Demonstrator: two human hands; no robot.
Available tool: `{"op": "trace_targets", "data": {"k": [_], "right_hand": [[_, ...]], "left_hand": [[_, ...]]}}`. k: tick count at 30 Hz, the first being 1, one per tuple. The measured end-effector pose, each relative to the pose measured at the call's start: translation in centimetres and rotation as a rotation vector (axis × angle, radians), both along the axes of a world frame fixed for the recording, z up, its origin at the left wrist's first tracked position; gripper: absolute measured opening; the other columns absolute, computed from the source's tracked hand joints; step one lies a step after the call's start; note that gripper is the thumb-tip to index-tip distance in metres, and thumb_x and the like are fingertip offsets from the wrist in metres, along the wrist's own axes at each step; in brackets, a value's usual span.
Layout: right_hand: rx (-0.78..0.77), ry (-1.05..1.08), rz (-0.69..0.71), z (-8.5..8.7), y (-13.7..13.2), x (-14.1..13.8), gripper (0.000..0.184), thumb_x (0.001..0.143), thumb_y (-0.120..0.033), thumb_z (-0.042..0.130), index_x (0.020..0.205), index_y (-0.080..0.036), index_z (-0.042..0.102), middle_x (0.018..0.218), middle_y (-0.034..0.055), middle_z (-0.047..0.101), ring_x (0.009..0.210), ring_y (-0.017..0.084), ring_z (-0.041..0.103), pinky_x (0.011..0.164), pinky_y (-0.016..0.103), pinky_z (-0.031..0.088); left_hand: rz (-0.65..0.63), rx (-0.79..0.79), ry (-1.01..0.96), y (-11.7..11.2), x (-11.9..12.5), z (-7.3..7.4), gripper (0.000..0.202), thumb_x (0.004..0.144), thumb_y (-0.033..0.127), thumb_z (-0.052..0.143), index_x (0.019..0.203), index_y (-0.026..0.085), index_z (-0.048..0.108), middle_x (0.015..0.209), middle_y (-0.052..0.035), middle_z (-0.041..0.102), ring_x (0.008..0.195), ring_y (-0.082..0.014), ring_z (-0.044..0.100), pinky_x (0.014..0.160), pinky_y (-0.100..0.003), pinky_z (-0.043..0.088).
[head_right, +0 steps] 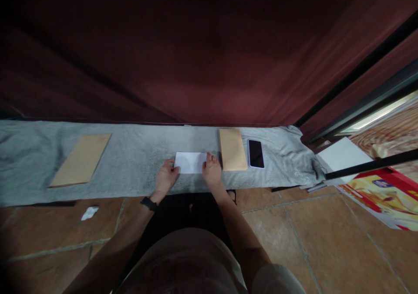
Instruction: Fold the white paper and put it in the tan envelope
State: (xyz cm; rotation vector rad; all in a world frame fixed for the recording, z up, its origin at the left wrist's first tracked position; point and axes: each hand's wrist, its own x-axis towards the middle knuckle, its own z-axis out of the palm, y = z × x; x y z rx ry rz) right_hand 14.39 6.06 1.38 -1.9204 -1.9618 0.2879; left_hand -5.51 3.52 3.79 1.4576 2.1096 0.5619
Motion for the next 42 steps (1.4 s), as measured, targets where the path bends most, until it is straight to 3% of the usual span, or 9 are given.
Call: {"op": "trace_targets", "data": {"k": [3,7,11,15,19,25,31,42], "right_hand": [[0.074,-0.048,0.118,0.3,-0.3,-0.3,0.045,0.101,-0.023,0.047,0.143,-0.011,0.054,0.133,0.0195,0.064,0.124,0.030,0.059,0.107,0.042,0.047],[0.099,-0.017,0.371,-0.1,-0.9,-2.1,0.044,0.106,-0.029,0.041,0.146,-0.015,0.054,0.153,0.0105,0.053,0.140,0.022,0.048,0.119,0.038,0.038],[0.071,-0.081,0.429,-1.0,-1.6,-3.6,0.046,0.106,-0.034,0.042,0.148,-0.017,0.052,0.159,0.0106,0.045,0.147,0.024,0.042,0.123,0.044,0.032],[0.059,-0.134,0.444,-1.5,-2.2,-3.8,0.050,0.106,-0.030,0.041,0.153,-0.014,0.045,0.163,0.0129,0.038,0.150,0.026,0.037,0.124,0.047,0.028],[0.054,-0.211,0.482,-2.0,-2.5,-3.4,0.059,0.102,-0.023,0.044,0.158,-0.008,0.034,0.164,0.0167,0.033,0.153,0.028,0.031,0.126,0.048,0.022],[0.076,-0.228,0.408,-2.5,-2.7,-3.4,0.060,0.103,-0.021,0.040,0.160,-0.008,0.028,0.165,0.0181,0.032,0.153,0.029,0.029,0.123,0.050,0.025],[0.147,-0.113,0.296,-2.5,-2.9,-3.3,0.053,0.106,-0.027,0.035,0.156,-0.009,0.038,0.161,0.0174,0.040,0.150,0.028,0.036,0.123,0.051,0.026],[0.113,-0.141,0.215,-2.4,-2.6,-0.7,0.057,0.107,-0.032,0.035,0.157,-0.007,0.035,0.161,0.0182,0.038,0.149,0.030,0.037,0.122,0.052,0.027]], "left_hand": [[-0.036,-0.066,0.111,-0.1,0.3,0.7,0.039,0.094,0.026,0.053,0.132,0.018,0.056,0.100,-0.0094,0.076,0.092,-0.0261,0.073,0.077,-0.033,0.053],[-0.079,-0.092,0.219,-0.5,0.3,0.8,0.037,0.096,0.030,0.052,0.131,0.020,0.059,0.102,-0.0103,0.076,0.095,-0.0279,0.074,0.078,-0.035,0.054],[-0.144,0.076,0.373,-0.9,0.3,0.2,0.035,0.099,0.030,0.045,0.124,0.016,0.064,0.110,-0.0151,0.074,0.105,-0.0305,0.071,0.089,-0.041,0.055],[-0.392,0.330,0.348,-0.3,1.9,-1.1,0.048,0.104,0.034,0.034,0.142,0.012,0.055,0.145,-0.0168,0.059,0.138,-0.0276,0.052,0.116,-0.043,0.040],[-0.542,0.282,0.282,0.9,3.9,-2.6,0.061,0.106,0.045,0.029,0.154,0.010,0.041,0.160,-0.0157,0.042,0.153,-0.0252,0.032,0.125,-0.045,0.026],[-0.508,0.213,0.317,1.6,3.6,-3.2,0.067,0.105,0.048,0.026,0.159,0.008,0.033,0.165,-0.0158,0.033,0.156,-0.0241,0.023,0.127,-0.044,0.021],[-0.486,0.207,0.404,1.3,1.9,-3.4,0.068,0.104,0.044,0.030,0.159,0.004,0.029,0.166,-0.0175,0.027,0.157,-0.0268,0.019,0.128,-0.046,0.016],[-0.414,0.151,0.467,0.4,0.3,-3.4,0.066,0.105,0.041,0.027,0.161,0.006,0.024,0.167,-0.0153,0.026,0.158,-0.0261,0.014,0.128,-0.047,0.012]]}}
